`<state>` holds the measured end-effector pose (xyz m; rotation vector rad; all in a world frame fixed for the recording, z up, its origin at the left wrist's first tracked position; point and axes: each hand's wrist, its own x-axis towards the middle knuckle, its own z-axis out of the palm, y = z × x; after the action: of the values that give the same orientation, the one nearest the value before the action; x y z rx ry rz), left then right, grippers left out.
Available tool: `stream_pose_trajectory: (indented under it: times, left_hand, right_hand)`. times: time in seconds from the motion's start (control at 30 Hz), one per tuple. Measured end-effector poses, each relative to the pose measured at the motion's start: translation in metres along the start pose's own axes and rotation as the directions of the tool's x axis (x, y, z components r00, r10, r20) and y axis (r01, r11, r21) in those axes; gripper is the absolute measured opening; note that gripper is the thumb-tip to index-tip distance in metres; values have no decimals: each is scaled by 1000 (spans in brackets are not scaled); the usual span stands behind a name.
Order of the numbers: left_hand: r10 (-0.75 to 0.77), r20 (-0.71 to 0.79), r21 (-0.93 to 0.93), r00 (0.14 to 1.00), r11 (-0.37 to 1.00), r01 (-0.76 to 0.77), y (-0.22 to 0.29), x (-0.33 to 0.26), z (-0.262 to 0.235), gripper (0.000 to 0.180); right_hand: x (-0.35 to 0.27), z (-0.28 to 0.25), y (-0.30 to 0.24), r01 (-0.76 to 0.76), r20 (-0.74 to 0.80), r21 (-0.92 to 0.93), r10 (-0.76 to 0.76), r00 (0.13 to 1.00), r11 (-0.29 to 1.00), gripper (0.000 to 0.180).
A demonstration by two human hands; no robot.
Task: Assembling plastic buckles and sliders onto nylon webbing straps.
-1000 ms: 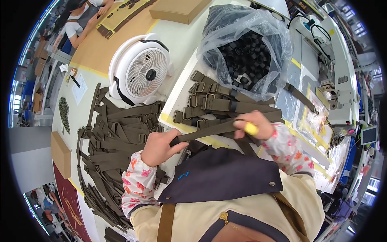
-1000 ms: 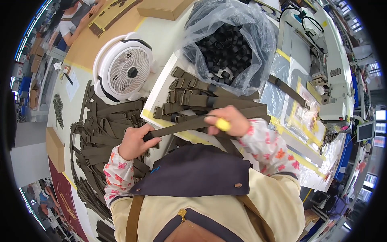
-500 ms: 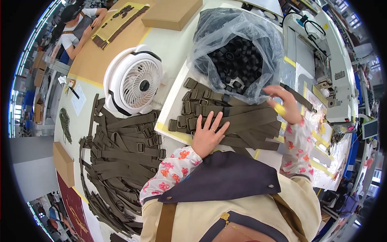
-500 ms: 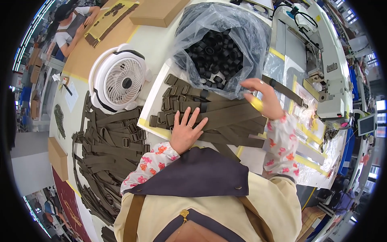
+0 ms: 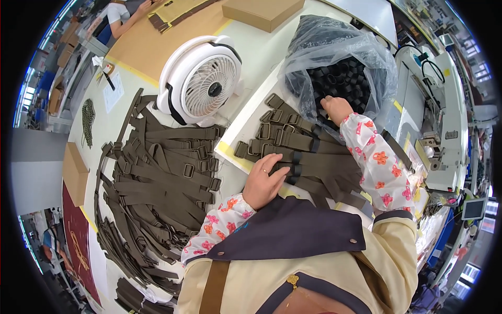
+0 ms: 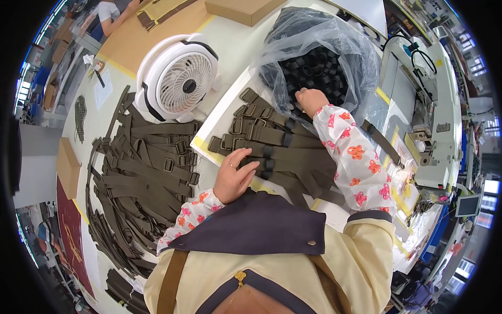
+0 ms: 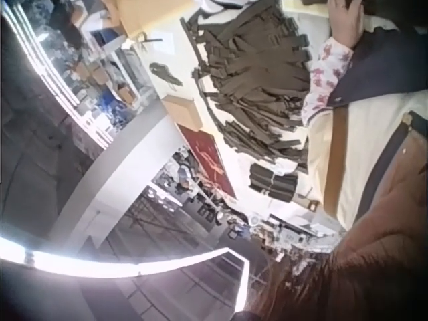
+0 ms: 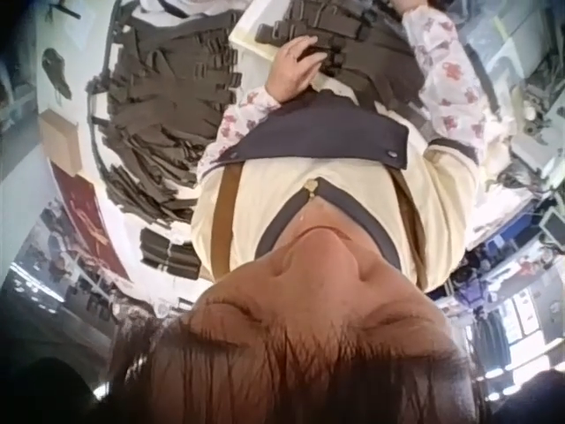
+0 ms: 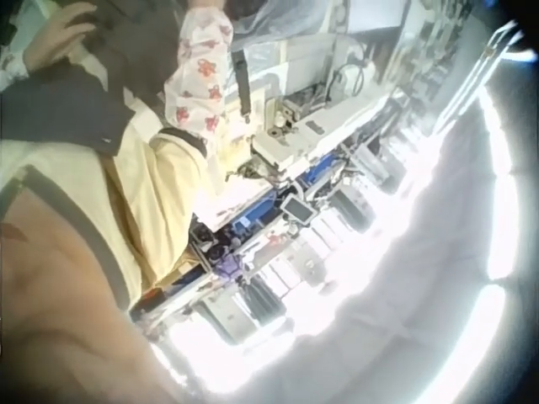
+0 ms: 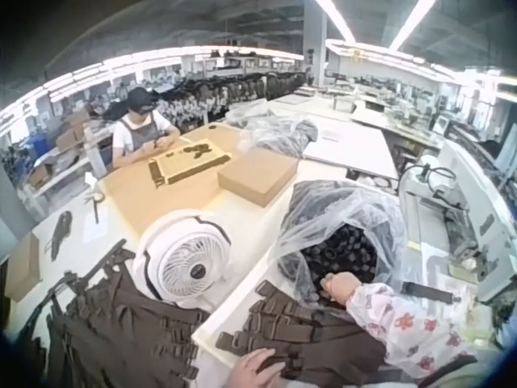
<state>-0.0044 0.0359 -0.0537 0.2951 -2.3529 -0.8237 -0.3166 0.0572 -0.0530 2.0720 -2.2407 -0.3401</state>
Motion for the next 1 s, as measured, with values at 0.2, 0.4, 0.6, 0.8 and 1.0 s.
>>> stream_pose_trajectory:
  times: [0.2, 0.4, 0.6, 0.8, 1.0]
  left_hand:
    - [-36, -35, -88, 999, 996, 32, 4, 8, 0, 19]
    - [-250, -8, -383, 968, 895, 228, 14, 10, -15, 17]
    - [-469, 58, -752, 882, 560, 348, 27, 25, -26, 27]
    - [-570, 56, -721, 820, 544, 428, 24, 14, -32, 16]
    - [-562, -22, -711, 827, 590, 382, 24, 4, -36, 17]
  right_hand:
    - [-7, 1, -1, -10, 99, -148, 25, 995, 989, 11]
    - [-29, -55, -13, 91, -222, 702, 95, 970, 706, 8]
    - [-68, -105, -101, -233, 183, 916, -176, 967, -326, 18]
    - [-77, -103, -143, -259, 187, 816, -187, 964, -518, 11]
    - [-76, -101, -154, -154, 106, 883, -130, 986, -444, 8]
